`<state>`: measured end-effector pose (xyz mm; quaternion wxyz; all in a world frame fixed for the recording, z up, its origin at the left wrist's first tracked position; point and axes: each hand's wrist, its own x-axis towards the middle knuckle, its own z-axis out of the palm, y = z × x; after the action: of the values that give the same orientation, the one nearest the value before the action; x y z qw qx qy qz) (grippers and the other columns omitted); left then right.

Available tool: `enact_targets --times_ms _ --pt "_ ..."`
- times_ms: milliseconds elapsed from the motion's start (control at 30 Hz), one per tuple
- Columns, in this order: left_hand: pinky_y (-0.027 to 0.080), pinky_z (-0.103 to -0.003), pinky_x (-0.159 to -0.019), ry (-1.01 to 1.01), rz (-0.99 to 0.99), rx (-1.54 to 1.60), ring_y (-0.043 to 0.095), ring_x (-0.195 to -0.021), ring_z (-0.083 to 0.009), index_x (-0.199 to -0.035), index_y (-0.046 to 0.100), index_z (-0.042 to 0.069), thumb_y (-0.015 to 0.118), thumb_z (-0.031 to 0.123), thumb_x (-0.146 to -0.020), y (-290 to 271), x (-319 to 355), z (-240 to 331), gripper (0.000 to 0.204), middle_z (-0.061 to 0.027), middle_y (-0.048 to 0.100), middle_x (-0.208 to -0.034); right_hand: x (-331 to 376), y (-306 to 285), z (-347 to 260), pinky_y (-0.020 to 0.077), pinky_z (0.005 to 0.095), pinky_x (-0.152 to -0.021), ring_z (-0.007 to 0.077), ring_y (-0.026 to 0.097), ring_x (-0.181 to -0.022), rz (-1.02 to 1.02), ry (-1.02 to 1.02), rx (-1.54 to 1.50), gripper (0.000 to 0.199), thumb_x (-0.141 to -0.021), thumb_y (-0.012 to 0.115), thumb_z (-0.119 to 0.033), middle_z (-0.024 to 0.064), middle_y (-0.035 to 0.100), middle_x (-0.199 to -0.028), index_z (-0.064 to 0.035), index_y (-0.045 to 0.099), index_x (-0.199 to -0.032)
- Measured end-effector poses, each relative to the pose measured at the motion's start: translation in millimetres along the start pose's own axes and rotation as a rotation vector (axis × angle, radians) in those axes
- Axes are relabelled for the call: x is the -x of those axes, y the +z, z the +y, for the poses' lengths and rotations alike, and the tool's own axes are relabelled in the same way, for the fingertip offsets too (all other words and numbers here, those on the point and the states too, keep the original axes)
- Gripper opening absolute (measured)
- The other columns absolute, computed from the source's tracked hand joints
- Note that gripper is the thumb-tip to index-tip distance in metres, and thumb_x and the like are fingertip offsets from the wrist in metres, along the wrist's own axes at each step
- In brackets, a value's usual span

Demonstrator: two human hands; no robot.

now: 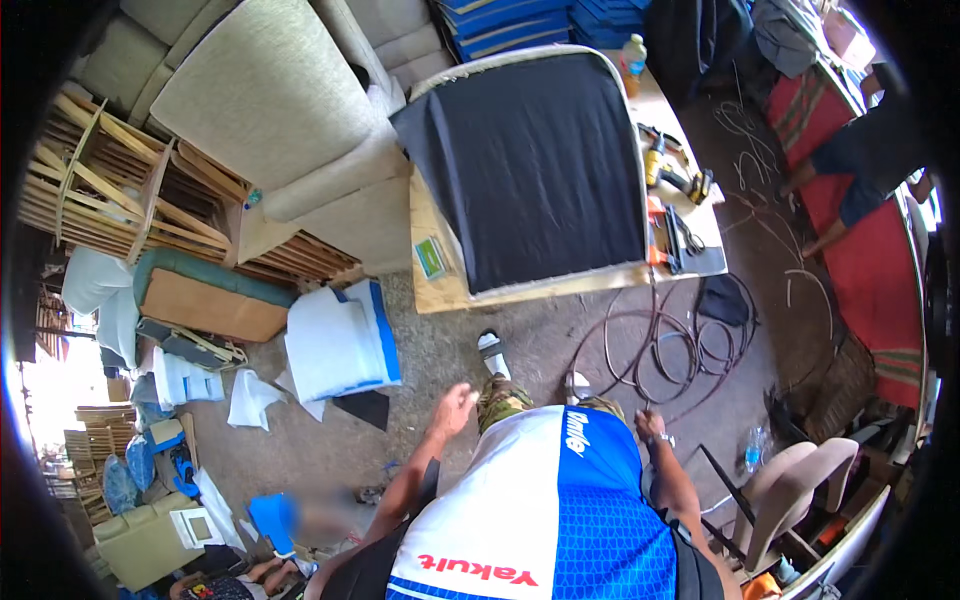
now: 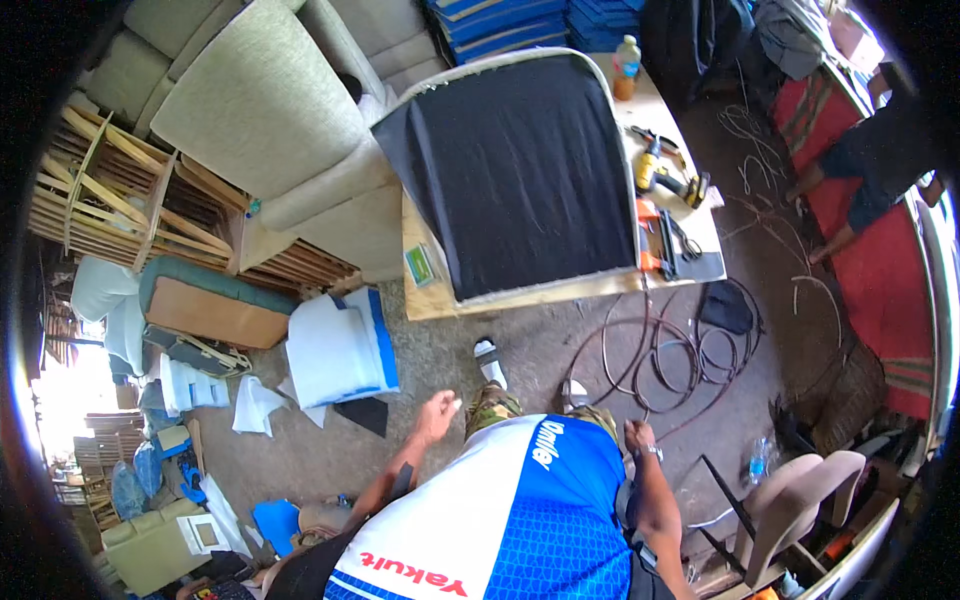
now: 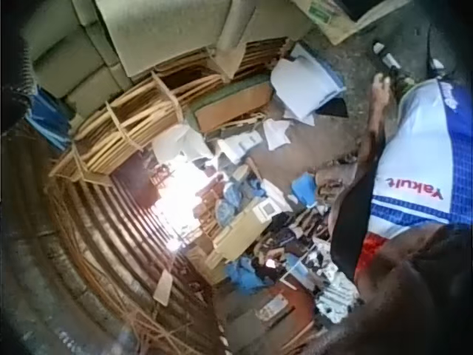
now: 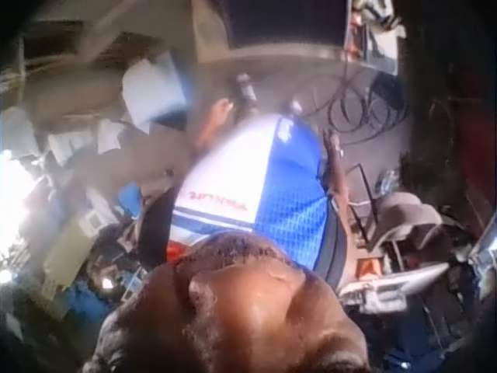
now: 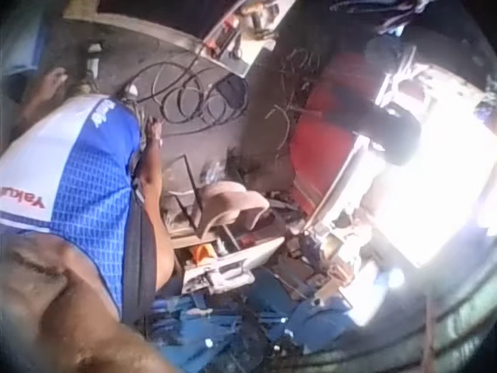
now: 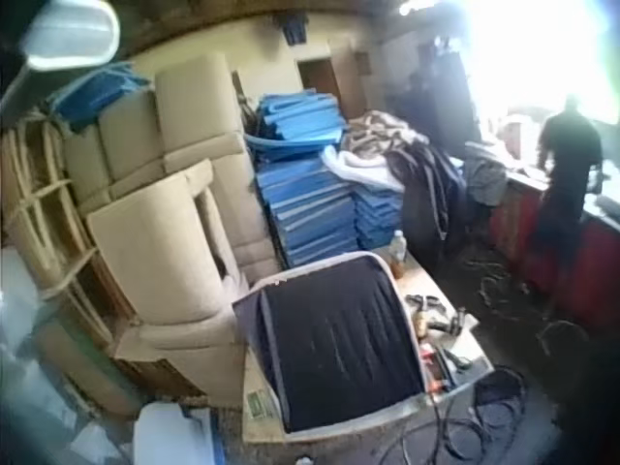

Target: The person staples fabric onto a chair cushion using a pneumatic staple gun. They pull the fabric taut, apply staples along the edges, and then flip the cushion to inspect the work. The person handles a box of staples and a cushion during the process.

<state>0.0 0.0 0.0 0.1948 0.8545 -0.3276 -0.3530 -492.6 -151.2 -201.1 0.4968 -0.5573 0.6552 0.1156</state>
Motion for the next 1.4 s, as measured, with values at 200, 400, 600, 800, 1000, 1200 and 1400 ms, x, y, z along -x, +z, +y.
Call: enact_targets --times_ms 200,400,600,800,1000,1200,1400 --pt "0.055 -0.043 -0.089 0.345 0.36 0.327 0.071 -0.103 -0.0319 -0.131 0.057 0.001 0.065 0.029 -0.101 -122.2 -191.8 12.8 0.042 -0.0211 0.07 -0.117 17.2 68.6 -42.5 0.0573 0.0426 -0.087 0.0345 0.074 -0.101 0.032 0.202 0.163 0.044 -0.095 0.064 -0.041 0.0197 0.076 -0.11 -0.0035 0.074 -0.117" --pt "0.047 -0.047 -0.106 0.814 0.699 0.094 0.057 -0.126 -0.0391 -0.13 0.058 0.002 0.069 0.029 -0.097 -232.6 -291.4 154.4 0.043 -0.0215 0.059 -0.136 25.6 95.1 -140.5 0.0569 0.0408 -0.088 0.0323 0.073 -0.102 0.117 0.12 -0.11 0.043 -0.096 0.065 -0.039 0.0196 0.076 -0.109 -0.0023 0.074 -0.117" --pt "0.047 -0.048 -0.106 0.913 0.854 -0.122 0.056 -0.127 -0.0391 -0.129 0.062 0.002 0.077 0.032 -0.091 -275.5 -355.4 236.1 0.051 -0.0193 0.057 -0.139 29.9 71.1 -196.8 0.0564 0.039 -0.088 0.0301 0.073 -0.102 0.166 0.074 -0.167 0.041 -0.097 0.065 -0.036 0.0195 0.076 -0.109 -0.0011 0.074 -0.117" --pt "0.051 -0.047 -0.101 0.847 0.806 -0.188 0.058 -0.124 -0.0378 -0.129 0.062 0.008 0.078 0.035 -0.088 -271.2 -386.5 261.2 0.052 -0.0157 0.055 -0.141 -3.8 35.5 -211.9 0.0555 0.0389 -0.09 0.0268 0.072 -0.104 0.124 0.073 -0.145 0.036 -0.099 0.062 -0.029 0.0167 0.075 -0.113 -0.0016 0.073 -0.119" --pt "0.054 -0.04 -0.089 0.789 0.773 0.121 0.068 -0.1 -0.0298 -0.103 0.072 0.002 0.07 0.021 -0.096 -258.5 -388.8 257.5 0.02 -0.0085 0.074 -0.107 -80.9 -55.9 -210.8 0.0544 0.039 -0.091 0.0234 0.07 -0.103 -0.003 -0.044 -0.023 0.034 -0.101 0.056 -0.022 0.0114 0.074 -0.115 0.0004 0.069 -0.124" --pt "0.054 -0.04 -0.078 0.469 0.767 0.3 0.069 -0.085 -0.0333 -0.105 0.07 0.001 0.064 0.027 -0.102 -252.6 -396.6 249.4 0.027 -0.0175 0.073 -0.099 -160.7 -213.2 -332.3 0.0532 0.0447 -0.07 0.0359 0.068 -0.082 0.264 -0.818 0.061 0.014 -0.098 0.057 -0.014 0.0158 0.068 -0.089 -0.0047 0.065 -0.105" --pt "0.053 -0.042 -0.087 0.508 0.85 0.299 0.067 -0.102 -0.0348 -0.102 0.07 0.001 0.069 0.029 -0.098 -244.3 -390.9 263.7 0.028 -0.0168 0.07 -0.104 -77.7 -304.7 -600.4 0.0565 0.0429 -0.082 0.0359 0.07 -0.096 0.47 -1.174 0.244 0.018 -0.097 0.064 -0.008 0.0164 0.073 -0.104 -0.0033 0.07 -0.113"
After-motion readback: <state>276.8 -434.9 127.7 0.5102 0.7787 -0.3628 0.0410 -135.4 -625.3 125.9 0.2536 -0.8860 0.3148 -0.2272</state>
